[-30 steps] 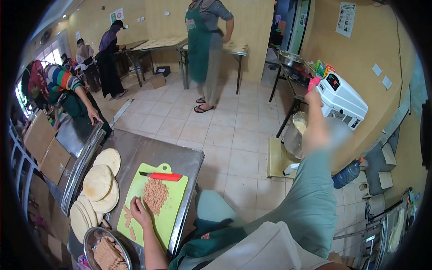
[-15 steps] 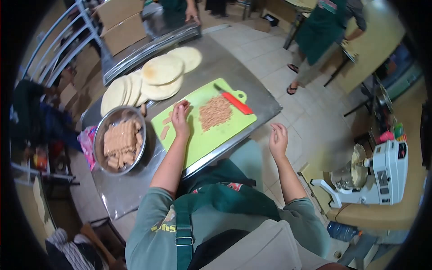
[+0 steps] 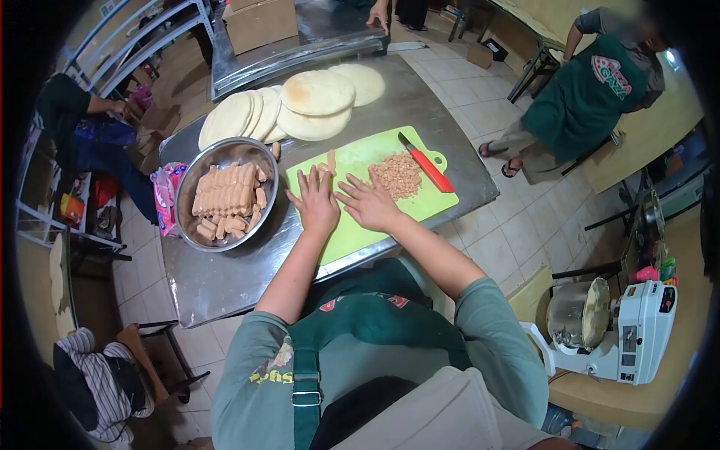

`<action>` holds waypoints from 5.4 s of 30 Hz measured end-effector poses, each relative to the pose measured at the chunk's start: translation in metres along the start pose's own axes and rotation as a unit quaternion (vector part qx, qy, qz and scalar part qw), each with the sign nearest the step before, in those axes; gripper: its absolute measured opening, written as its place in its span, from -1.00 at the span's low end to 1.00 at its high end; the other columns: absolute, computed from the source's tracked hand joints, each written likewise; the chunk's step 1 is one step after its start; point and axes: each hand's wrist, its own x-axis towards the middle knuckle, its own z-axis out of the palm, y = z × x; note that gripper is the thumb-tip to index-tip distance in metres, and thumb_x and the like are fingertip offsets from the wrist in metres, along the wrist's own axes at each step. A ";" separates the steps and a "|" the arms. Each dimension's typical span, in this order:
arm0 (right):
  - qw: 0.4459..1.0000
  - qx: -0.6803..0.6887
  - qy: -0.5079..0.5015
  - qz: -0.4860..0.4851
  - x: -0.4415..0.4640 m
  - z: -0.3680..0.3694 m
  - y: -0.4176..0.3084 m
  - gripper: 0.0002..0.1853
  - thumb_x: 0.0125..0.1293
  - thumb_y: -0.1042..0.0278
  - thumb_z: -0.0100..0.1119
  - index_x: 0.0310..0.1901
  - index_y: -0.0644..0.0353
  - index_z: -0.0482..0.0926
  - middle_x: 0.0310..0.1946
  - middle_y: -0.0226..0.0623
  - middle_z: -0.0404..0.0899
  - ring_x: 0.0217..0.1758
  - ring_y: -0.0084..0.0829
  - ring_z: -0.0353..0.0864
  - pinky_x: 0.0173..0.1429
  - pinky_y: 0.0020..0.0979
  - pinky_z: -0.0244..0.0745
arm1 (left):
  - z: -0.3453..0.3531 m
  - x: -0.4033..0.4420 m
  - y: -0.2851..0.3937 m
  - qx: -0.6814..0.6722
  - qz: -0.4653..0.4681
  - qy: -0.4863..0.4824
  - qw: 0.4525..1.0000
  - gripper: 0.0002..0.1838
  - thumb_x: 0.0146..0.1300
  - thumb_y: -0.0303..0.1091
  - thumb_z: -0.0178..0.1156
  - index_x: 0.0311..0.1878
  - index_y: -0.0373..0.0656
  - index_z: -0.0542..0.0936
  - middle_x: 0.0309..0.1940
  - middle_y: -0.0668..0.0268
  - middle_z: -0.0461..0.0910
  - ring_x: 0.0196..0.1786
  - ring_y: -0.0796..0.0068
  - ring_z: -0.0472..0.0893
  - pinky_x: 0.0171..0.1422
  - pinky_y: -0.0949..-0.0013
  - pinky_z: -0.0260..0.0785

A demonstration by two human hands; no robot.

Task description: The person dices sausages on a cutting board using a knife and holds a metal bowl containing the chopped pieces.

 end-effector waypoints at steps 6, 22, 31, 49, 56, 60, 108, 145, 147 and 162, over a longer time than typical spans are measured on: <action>0.999 -0.044 -0.002 0.019 0.009 0.002 0.036 -0.62 0.31 0.17 -0.09 0.14 -0.04 0.48 0.19 -0.42 0.43 0.34 -0.37 0.28 0.45 0.10 -0.18 | 0.000 0.004 -0.002 -0.011 -0.030 -0.052 0.998 -0.59 0.19 -0.34 0.01 0.15 0.08 0.45 0.28 0.21 0.27 0.39 0.00 0.12 0.30 -0.45 -0.23; 0.899 0.245 0.210 0.295 0.011 -0.026 0.069 -0.74 0.26 0.10 0.05 -0.28 0.10 0.61 -0.33 -0.21 0.60 -0.18 -0.15 0.56 -0.11 -0.16 0.40 | 0.005 0.007 -0.012 -0.005 -0.025 -0.085 0.996 -0.52 0.14 -0.40 -0.01 0.19 0.04 0.39 0.33 0.28 0.20 0.42 0.03 0.06 0.25 -0.52 -0.25; 0.924 0.196 0.197 0.263 0.008 -0.035 0.074 -0.87 0.13 0.35 0.07 -0.33 0.15 0.57 -0.45 -0.19 0.59 -0.24 -0.12 0.57 -0.03 -0.10 0.36 | 0.002 0.007 -0.008 0.026 -0.004 -0.070 0.997 -0.57 0.18 -0.40 0.00 0.16 0.04 0.40 0.32 0.31 0.22 0.44 0.01 0.03 0.29 -0.52 -0.37; 0.835 0.046 0.376 0.399 -0.164 -0.032 0.005 -0.50 0.15 0.43 0.00 0.19 0.00 0.40 0.05 -0.24 0.43 0.13 -0.18 0.36 0.19 -0.13 0.18 | -0.001 0.010 -0.065 -0.165 0.012 -0.032 0.986 -0.72 0.22 -0.41 0.10 -0.05 -0.38 0.52 0.06 -0.04 0.46 0.10 0.00 0.46 0.18 0.16 0.28; 0.837 0.229 -0.116 0.482 -0.265 0.032 -0.095 -0.48 0.31 0.00 -0.06 0.31 -0.21 0.25 0.39 -0.24 0.04 0.48 -0.12 -0.11 0.39 0.16 -0.14 | -0.003 0.005 -0.062 -0.195 0.020 -0.004 0.981 -0.75 0.19 -0.50 0.12 -0.07 -0.37 0.53 -0.10 0.01 0.51 -0.04 0.06 0.49 0.09 0.19 0.31; 0.819 0.255 -0.087 0.506 -0.261 0.045 -0.083 -0.40 0.33 -0.24 -0.22 0.38 -0.35 0.09 0.47 -0.33 -0.20 0.53 -0.15 -0.38 0.40 0.25 -0.33 | -0.004 0.004 -0.060 -0.150 0.041 0.005 0.988 -0.75 0.16 -0.52 0.13 -0.07 -0.35 0.54 -0.14 0.06 0.53 -0.07 0.08 0.49 0.06 0.19 0.32; 0.338 0.159 0.767 0.521 -0.486 -0.290 0.139 -0.54 0.31 0.32 0.04 0.19 0.36 0.34 -0.03 -0.24 0.53 0.06 -0.47 0.50 0.15 -0.40 0.31 | -0.003 0.000 -0.060 -0.183 0.034 0.016 0.982 -0.73 0.16 -0.46 0.09 -0.08 -0.34 0.53 -0.03 0.00 0.43 0.03 0.02 0.45 0.13 0.16 0.30; 0.656 -0.079 0.681 0.316 -0.284 -0.376 0.115 -0.84 0.17 0.40 0.32 -0.36 0.35 0.62 -0.38 -0.35 0.58 -0.30 -0.58 0.47 -0.12 -0.58 0.37 | -0.016 0.000 -0.041 -0.259 -0.025 0.093 0.961 -0.73 0.11 -0.37 0.22 -0.10 -0.21 0.58 -0.07 0.07 0.50 0.00 0.07 0.50 0.07 0.21 0.36; 0.676 -0.054 0.669 0.303 -0.273 -0.370 0.088 -0.88 0.18 0.46 0.29 -0.36 0.34 0.59 -0.38 -0.39 0.54 -0.32 -0.63 0.44 -0.16 -0.61 0.33 | -0.018 0.000 -0.039 -0.226 0.016 0.125 0.966 -0.73 0.09 -0.38 0.24 -0.10 -0.18 0.59 -0.05 0.08 0.49 0.01 0.09 0.50 0.06 0.20 0.35; 0.864 0.425 0.252 -0.091 -0.063 -0.177 -0.011 -0.85 0.00 0.20 0.29 -0.43 0.05 0.63 -0.33 -0.35 0.59 -0.03 -0.21 0.41 0.07 -0.23 0.29 | -0.093 -0.012 0.040 -0.790 -0.315 -0.251 0.462 -0.37 0.24 0.07 0.09 0.26 -0.12 0.33 0.11 0.17 0.45 0.14 0.20 0.45 0.23 0.17 0.30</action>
